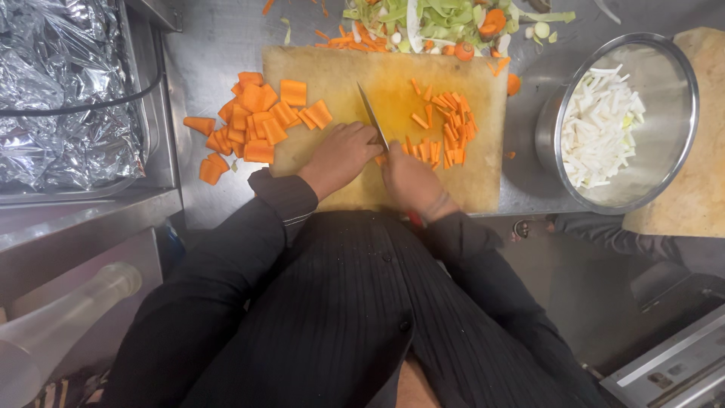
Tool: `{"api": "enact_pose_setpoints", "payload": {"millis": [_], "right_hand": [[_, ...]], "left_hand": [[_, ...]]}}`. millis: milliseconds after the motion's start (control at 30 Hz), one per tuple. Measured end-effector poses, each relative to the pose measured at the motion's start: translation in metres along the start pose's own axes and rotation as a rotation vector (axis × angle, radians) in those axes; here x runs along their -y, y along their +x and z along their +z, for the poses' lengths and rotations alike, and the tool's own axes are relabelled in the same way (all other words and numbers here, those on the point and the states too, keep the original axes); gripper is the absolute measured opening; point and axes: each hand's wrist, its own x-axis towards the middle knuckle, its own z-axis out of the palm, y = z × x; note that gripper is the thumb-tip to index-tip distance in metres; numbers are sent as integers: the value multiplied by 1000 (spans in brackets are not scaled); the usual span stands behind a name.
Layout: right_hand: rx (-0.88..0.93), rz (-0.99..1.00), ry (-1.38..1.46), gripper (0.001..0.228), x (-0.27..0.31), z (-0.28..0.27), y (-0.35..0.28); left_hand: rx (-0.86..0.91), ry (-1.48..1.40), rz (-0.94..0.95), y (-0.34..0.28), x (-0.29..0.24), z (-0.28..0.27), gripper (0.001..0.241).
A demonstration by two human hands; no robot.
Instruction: The person slices carrots into thin strips on a wooden cutting board using a knife. The cut pieces accumulate on the board while a metal bowl of sliced onions sits nearby.
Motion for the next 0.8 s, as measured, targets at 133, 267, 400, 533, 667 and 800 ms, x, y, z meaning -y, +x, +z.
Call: {"api": "enact_pose_setpoints", "payload": {"millis": [133, 267, 400, 533, 667, 800], "right_hand": [[46, 21, -114, 26, 7, -12, 10], [177, 59, -148, 25, -1, -23, -32], [179, 42, -86, 23, -5, -24, -70], [147, 100, -38, 24, 2, -10, -60], [99, 53, -41, 25, 8, -7, -7], [108, -33, -94, 27, 11, -24, 19]], "left_hand": [[-6, 6, -5, -2, 2, -3, 18], [-38, -30, -17, -5, 2, 1, 19], [-96, -46, 0, -7, 3, 1, 20], [-79, -61, -12, -9, 3, 1, 20], [-50, -17, -29, -8, 4, 3, 17], [-132, -38, 3, -11, 4, 5, 15]]}}
